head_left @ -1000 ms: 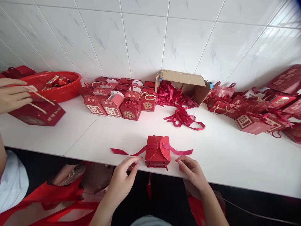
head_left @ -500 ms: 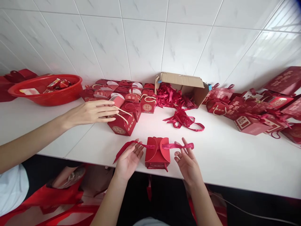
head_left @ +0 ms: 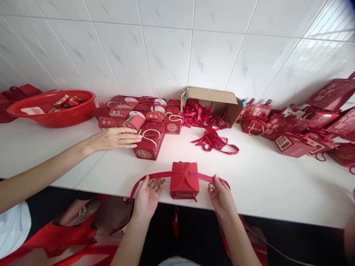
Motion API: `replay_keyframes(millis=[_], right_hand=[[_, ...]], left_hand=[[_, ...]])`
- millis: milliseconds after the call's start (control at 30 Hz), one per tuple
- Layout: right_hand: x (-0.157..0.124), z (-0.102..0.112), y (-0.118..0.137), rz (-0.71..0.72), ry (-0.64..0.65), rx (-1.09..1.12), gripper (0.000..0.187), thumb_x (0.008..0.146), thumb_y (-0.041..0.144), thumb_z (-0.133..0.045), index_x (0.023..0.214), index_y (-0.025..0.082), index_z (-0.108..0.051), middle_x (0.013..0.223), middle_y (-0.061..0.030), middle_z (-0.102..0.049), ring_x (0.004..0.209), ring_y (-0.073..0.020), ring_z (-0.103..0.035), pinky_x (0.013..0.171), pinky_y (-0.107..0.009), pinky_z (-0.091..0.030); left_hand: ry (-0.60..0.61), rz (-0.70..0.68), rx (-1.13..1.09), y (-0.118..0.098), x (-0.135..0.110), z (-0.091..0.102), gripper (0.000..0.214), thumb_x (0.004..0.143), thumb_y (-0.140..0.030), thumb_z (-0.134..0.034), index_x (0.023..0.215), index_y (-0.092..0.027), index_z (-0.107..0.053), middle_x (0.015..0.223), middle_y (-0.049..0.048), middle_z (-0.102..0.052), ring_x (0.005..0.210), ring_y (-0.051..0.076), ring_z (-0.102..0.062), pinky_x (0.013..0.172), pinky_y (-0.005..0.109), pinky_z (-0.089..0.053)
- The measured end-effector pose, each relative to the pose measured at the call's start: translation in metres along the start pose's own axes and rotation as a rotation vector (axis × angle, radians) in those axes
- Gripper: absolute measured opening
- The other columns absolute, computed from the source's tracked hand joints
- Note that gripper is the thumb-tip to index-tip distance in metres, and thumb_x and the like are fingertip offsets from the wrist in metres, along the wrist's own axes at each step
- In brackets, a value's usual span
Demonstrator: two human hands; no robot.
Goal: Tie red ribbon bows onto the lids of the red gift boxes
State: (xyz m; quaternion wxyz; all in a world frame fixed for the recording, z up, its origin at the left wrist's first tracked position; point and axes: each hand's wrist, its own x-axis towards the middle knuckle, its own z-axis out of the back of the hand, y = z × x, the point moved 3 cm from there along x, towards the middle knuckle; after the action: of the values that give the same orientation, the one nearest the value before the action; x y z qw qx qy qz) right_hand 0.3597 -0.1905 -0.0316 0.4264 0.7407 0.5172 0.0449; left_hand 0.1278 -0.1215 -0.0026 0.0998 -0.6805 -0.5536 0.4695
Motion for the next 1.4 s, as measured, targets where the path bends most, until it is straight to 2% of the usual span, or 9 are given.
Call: replay_keyframes(millis=[167, 300, 433, 533, 700, 900, 1033, 1233, 1400], right_hand=[[0.003, 0.006, -0.004, 0.004, -0.021, 0.035, 0.027, 0.061, 0.027, -0.085, 0.075, 0.019, -0.064, 0.071, 0.001, -0.062, 0.066, -0.0109, -0.065, 0.058, -0.017, -0.06], [0.004, 0.006, 0.005, 0.041, -0.016, 0.054, 0.024, 0.061, 0.027, -0.085, 0.075, 0.019, -0.066, 0.076, -0.0003, -0.065, 0.074, -0.0119, -0.067, 0.064, -0.017, -0.061], [0.001, -0.001, 0.027, 0.123, 0.006, 0.082, 0.02, 0.067, 0.029, -0.081, 0.08, 0.02, -0.069, 0.076, 0.0011, -0.064, 0.068, -0.0083, -0.063, 0.061, -0.016, -0.058], [-0.006, -0.012, 0.052, 0.295, -0.011, 0.018, 0.018, 0.069, 0.027, -0.08, 0.081, 0.018, -0.07, 0.084, -0.0006, -0.066, 0.063, -0.0071, -0.059, 0.059, -0.019, -0.055], [-0.016, -0.041, 0.093, 0.569, 0.071, -0.21, 0.025, 0.081, 0.039, -0.068, 0.087, 0.015, -0.071, 0.062, -0.0019, -0.062, 0.053, -0.0101, -0.055, 0.051, -0.023, -0.046], [-0.021, -0.082, 0.127, 0.813, 0.175, -0.395, 0.019, 0.077, 0.034, -0.072, 0.086, 0.016, -0.071, 0.064, -0.0003, -0.06, 0.053, -0.0088, -0.05, 0.05, -0.022, -0.041], [-0.026, -0.111, 0.136, 0.853, 0.313, -0.458, 0.018, 0.083, 0.036, -0.066, 0.084, 0.019, -0.071, 0.06, 0.0018, -0.056, 0.053, -0.0081, -0.048, 0.05, -0.02, -0.038], [-0.037, -0.148, 0.136, 0.825, 0.531, -0.554, 0.026, 0.088, 0.043, -0.057, 0.086, 0.021, -0.07, 0.075, -0.0017, -0.061, 0.073, -0.0145, -0.058, 0.068, -0.027, -0.047], [-0.042, -0.164, 0.131, 0.768, 0.585, -0.598, 0.03, 0.087, 0.047, -0.058, 0.085, 0.019, -0.068, 0.074, -0.0011, -0.058, 0.068, -0.0129, -0.055, 0.061, -0.025, -0.045]], left_hand=[[0.044, -0.028, 0.026, -0.002, 0.0, 0.004, 0.016, 0.09, -0.013, -0.049, 0.082, -0.011, -0.063, 0.073, 0.0074, -0.069, 0.072, 0.016, -0.07, 0.056, 0.019, -0.055], [-0.015, -0.133, -0.029, -0.017, 0.002, 0.008, 0.012, 0.084, -0.007, -0.057, 0.086, -0.015, -0.066, 0.077, 0.0008, -0.069, 0.064, 0.01, -0.067, 0.049, 0.014, -0.05], [0.026, -0.292, -0.013, -0.042, -0.004, -0.003, 0.009, 0.083, -0.022, -0.062, 0.085, -0.015, -0.068, 0.081, 0.0018, -0.069, 0.064, 0.01, -0.064, 0.049, 0.017, -0.05], [0.062, -0.5, 0.074, -0.063, -0.014, -0.018, 0.021, 0.076, -0.035, -0.07, 0.081, -0.015, -0.069, 0.089, 0.005, -0.07, 0.067, 0.012, -0.062, 0.051, 0.02, -0.05], [0.136, -0.766, 0.168, -0.088, -0.032, -0.049, 0.018, 0.068, -0.031, -0.077, 0.071, -0.016, -0.069, 0.083, 0.0033, -0.068, 0.069, 0.013, -0.059, 0.05, 0.02, -0.047], [0.322, -0.91, 0.252, -0.101, -0.049, -0.089, 0.016, 0.067, -0.024, -0.078, 0.08, -0.017, -0.071, 0.068, -0.0002, -0.066, 0.056, 0.01, -0.054, 0.049, 0.021, -0.044], [0.416, -0.946, 0.388, -0.102, -0.058, -0.113, 0.016, 0.068, -0.025, -0.077, 0.08, -0.017, -0.072, 0.071, 0.0007, -0.067, 0.056, 0.009, -0.053, 0.051, 0.021, -0.041], [0.548, -0.969, 0.492, -0.1, -0.068, -0.136, 0.012, 0.071, -0.03, -0.075, 0.075, -0.019, -0.072, 0.066, -0.0022, -0.063, 0.058, 0.009, -0.053, 0.055, 0.02, -0.043], [0.605, -0.984, 0.483, -0.099, -0.074, -0.144, 0.01, 0.071, -0.027, -0.075, 0.075, -0.019, -0.071, 0.073, -0.0006, -0.067, 0.067, 0.011, -0.058, 0.064, 0.022, -0.048]])
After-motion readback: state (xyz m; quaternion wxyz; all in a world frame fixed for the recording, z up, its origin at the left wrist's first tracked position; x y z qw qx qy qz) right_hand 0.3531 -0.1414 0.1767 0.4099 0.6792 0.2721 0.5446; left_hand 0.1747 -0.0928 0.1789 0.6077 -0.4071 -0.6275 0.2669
